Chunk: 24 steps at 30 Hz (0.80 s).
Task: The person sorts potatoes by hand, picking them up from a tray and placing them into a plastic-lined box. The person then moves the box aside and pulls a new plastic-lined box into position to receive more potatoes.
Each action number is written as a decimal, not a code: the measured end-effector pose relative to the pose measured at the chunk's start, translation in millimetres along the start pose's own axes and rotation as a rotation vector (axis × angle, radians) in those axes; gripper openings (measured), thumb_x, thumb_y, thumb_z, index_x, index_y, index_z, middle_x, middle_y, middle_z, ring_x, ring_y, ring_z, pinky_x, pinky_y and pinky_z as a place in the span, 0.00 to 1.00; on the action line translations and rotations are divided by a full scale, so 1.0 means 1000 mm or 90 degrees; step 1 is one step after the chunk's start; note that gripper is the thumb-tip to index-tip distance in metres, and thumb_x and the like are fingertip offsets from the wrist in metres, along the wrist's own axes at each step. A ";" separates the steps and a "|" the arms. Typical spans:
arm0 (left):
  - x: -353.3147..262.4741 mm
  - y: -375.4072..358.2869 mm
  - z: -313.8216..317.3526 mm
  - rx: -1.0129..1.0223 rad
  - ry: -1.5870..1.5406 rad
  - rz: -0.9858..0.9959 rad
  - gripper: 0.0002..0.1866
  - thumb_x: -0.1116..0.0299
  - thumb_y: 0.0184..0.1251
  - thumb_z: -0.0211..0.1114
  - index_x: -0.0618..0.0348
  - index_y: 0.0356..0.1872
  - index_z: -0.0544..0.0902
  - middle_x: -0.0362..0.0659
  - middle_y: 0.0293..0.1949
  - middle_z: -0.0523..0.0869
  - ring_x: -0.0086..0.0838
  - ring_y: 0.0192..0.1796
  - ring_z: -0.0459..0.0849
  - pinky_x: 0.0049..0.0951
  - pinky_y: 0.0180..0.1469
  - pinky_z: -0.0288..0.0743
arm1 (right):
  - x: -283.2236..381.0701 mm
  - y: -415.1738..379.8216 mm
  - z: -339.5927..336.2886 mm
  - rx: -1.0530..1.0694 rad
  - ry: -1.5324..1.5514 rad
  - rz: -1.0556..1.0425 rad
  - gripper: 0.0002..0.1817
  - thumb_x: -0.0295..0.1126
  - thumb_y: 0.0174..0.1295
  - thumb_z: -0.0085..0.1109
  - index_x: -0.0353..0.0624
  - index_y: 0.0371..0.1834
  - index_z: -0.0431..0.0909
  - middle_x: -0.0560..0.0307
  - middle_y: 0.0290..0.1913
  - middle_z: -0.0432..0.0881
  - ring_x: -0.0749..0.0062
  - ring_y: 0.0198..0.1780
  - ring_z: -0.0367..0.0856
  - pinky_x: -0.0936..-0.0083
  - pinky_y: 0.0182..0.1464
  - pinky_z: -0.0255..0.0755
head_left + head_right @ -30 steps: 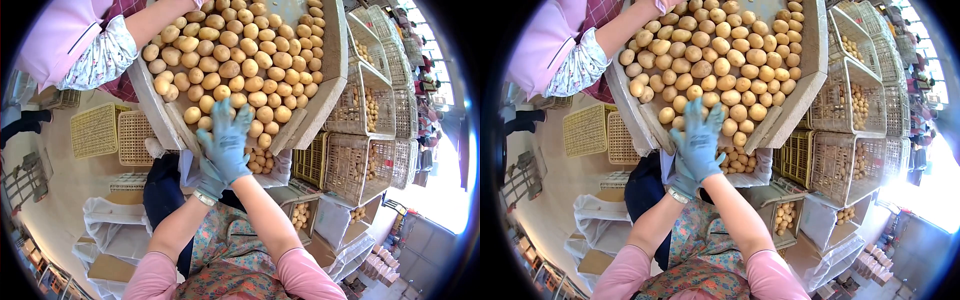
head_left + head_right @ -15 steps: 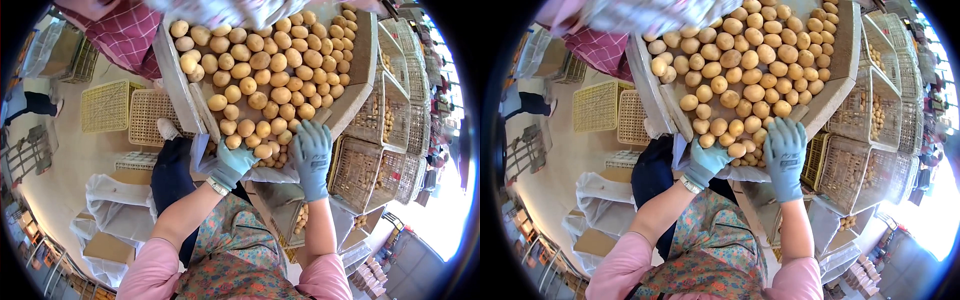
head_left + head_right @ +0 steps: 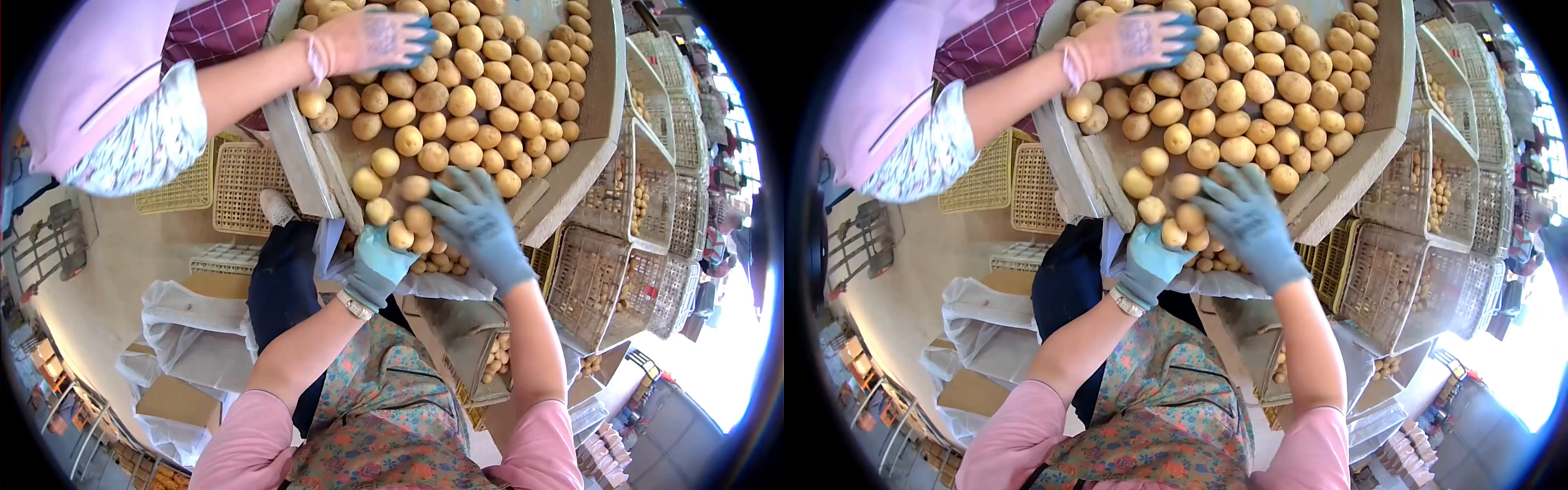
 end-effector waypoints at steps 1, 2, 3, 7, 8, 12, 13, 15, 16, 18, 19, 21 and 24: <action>-0.003 0.001 -0.001 -0.027 -0.111 -0.039 0.26 0.47 0.81 0.53 0.49 0.71 0.72 0.45 0.69 0.78 0.42 0.72 0.75 0.53 0.76 0.67 | -0.011 -0.014 -0.007 0.031 -0.022 0.027 0.25 0.40 0.60 0.70 0.57 0.62 0.81 0.62 0.71 0.78 0.55 0.75 0.72 0.43 0.79 0.61; -0.004 0.001 -0.001 -0.054 -0.222 -0.081 0.26 0.48 0.80 0.55 0.49 0.70 0.73 0.44 0.68 0.79 0.42 0.70 0.77 0.53 0.75 0.69 | -0.016 -0.017 -0.008 0.021 0.063 0.097 0.23 0.39 0.66 0.66 0.53 0.65 0.81 0.57 0.71 0.78 0.52 0.73 0.74 0.45 0.77 0.64; -0.005 -0.002 0.001 -0.080 -0.334 -0.125 0.25 0.48 0.79 0.58 0.49 0.69 0.74 0.44 0.67 0.80 0.42 0.68 0.78 0.52 0.73 0.71 | -0.013 -0.013 -0.005 0.023 0.062 0.096 0.23 0.39 0.66 0.66 0.53 0.65 0.81 0.57 0.71 0.78 0.52 0.73 0.74 0.45 0.77 0.64; 0.011 -0.002 -0.008 0.075 -0.228 -0.009 0.27 0.44 0.81 0.52 0.48 0.70 0.73 0.43 0.69 0.78 0.43 0.69 0.77 0.60 0.75 0.68 | -0.033 0.008 0.024 -0.259 0.053 0.598 0.37 0.48 0.73 0.60 0.31 0.76 0.67 0.24 0.77 0.65 0.29 0.78 0.64 0.40 0.81 0.52; 0.001 -0.002 0.006 0.071 -0.424 -0.079 0.27 0.44 0.83 0.47 0.48 0.72 0.72 0.44 0.70 0.77 0.43 0.71 0.76 0.58 0.77 0.66 | -0.017 0.028 0.045 -0.265 -0.060 0.646 0.43 0.55 0.73 0.57 0.30 0.79 0.62 0.23 0.82 0.57 0.26 0.82 0.55 0.36 0.83 0.43; -0.012 -0.003 0.019 -0.112 -0.098 -0.064 0.35 0.42 0.84 0.44 0.51 0.82 0.60 0.46 0.79 0.69 0.40 0.79 0.69 0.50 0.80 0.63 | 0.056 0.091 0.024 -0.202 0.156 0.435 0.39 0.51 0.71 0.61 0.51 0.83 0.63 0.49 0.82 0.63 0.29 0.84 0.50 0.25 0.81 0.29; -0.015 -0.005 0.025 -0.170 -0.112 -0.089 0.35 0.41 0.84 0.43 0.49 0.83 0.58 0.46 0.79 0.69 0.40 0.79 0.69 0.49 0.80 0.63 | 0.067 0.092 0.030 -0.187 0.095 0.340 0.36 0.51 0.72 0.60 0.57 0.82 0.65 0.54 0.82 0.65 0.36 0.84 0.53 0.28 0.83 0.29; -0.015 -0.006 0.028 -0.181 -0.178 -0.124 0.35 0.41 0.84 0.43 0.48 0.83 0.59 0.46 0.79 0.68 0.42 0.79 0.69 0.52 0.80 0.63 | 0.062 0.071 0.036 -0.157 0.153 0.209 0.34 0.49 0.72 0.60 0.61 0.81 0.67 0.57 0.82 0.66 0.46 0.85 0.56 0.31 0.84 0.32; -0.014 -0.005 0.027 -0.189 -0.244 -0.154 0.34 0.41 0.84 0.43 0.47 0.83 0.60 0.47 0.80 0.68 0.43 0.79 0.69 0.55 0.79 0.63 | 0.054 0.056 0.037 -0.107 0.143 0.158 0.34 0.53 0.70 0.59 0.62 0.79 0.70 0.61 0.81 0.69 0.56 0.84 0.58 0.32 0.84 0.36; -0.013 -0.005 0.025 -0.210 -0.376 -0.215 0.33 0.41 0.84 0.43 0.44 0.82 0.62 0.48 0.80 0.67 0.47 0.79 0.69 0.60 0.79 0.63 | 0.038 0.022 0.020 -0.013 0.085 0.105 0.35 0.54 0.67 0.61 0.63 0.78 0.72 0.67 0.80 0.69 0.63 0.81 0.62 0.37 0.85 0.42; -0.012 -0.006 0.026 -0.222 -0.443 -0.246 0.33 0.41 0.84 0.43 0.43 0.82 0.63 0.48 0.80 0.67 0.49 0.79 0.69 0.63 0.78 0.63 | 0.031 0.003 0.015 0.036 -0.036 0.082 0.34 0.51 0.66 0.64 0.65 0.77 0.72 0.68 0.80 0.69 0.62 0.81 0.63 0.37 0.84 0.44; -0.020 -0.007 0.035 -0.156 -0.493 -0.258 0.34 0.41 0.82 0.45 0.44 0.81 0.63 0.47 0.81 0.65 0.53 0.82 0.64 0.74 0.78 0.58 | 0.009 -0.031 0.000 0.106 -0.122 0.147 0.34 0.45 0.61 0.69 0.67 0.74 0.75 0.65 0.74 0.75 0.57 0.79 0.66 0.36 0.83 0.49; -0.015 -0.007 0.032 -0.112 -0.501 -0.237 0.34 0.41 0.82 0.45 0.44 0.81 0.63 0.47 0.82 0.63 0.52 0.83 0.61 0.77 0.78 0.56 | -0.014 -0.062 -0.022 0.115 -0.082 0.180 0.33 0.46 0.60 0.71 0.56 0.70 0.79 0.58 0.73 0.76 0.54 0.79 0.66 0.36 0.84 0.50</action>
Point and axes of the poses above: each hand's wrist, its own y-axis towards the middle knuckle, its own z-axis out of the palm, x = y × z, the point moved 6 cm from there along y, towards the middle knuckle
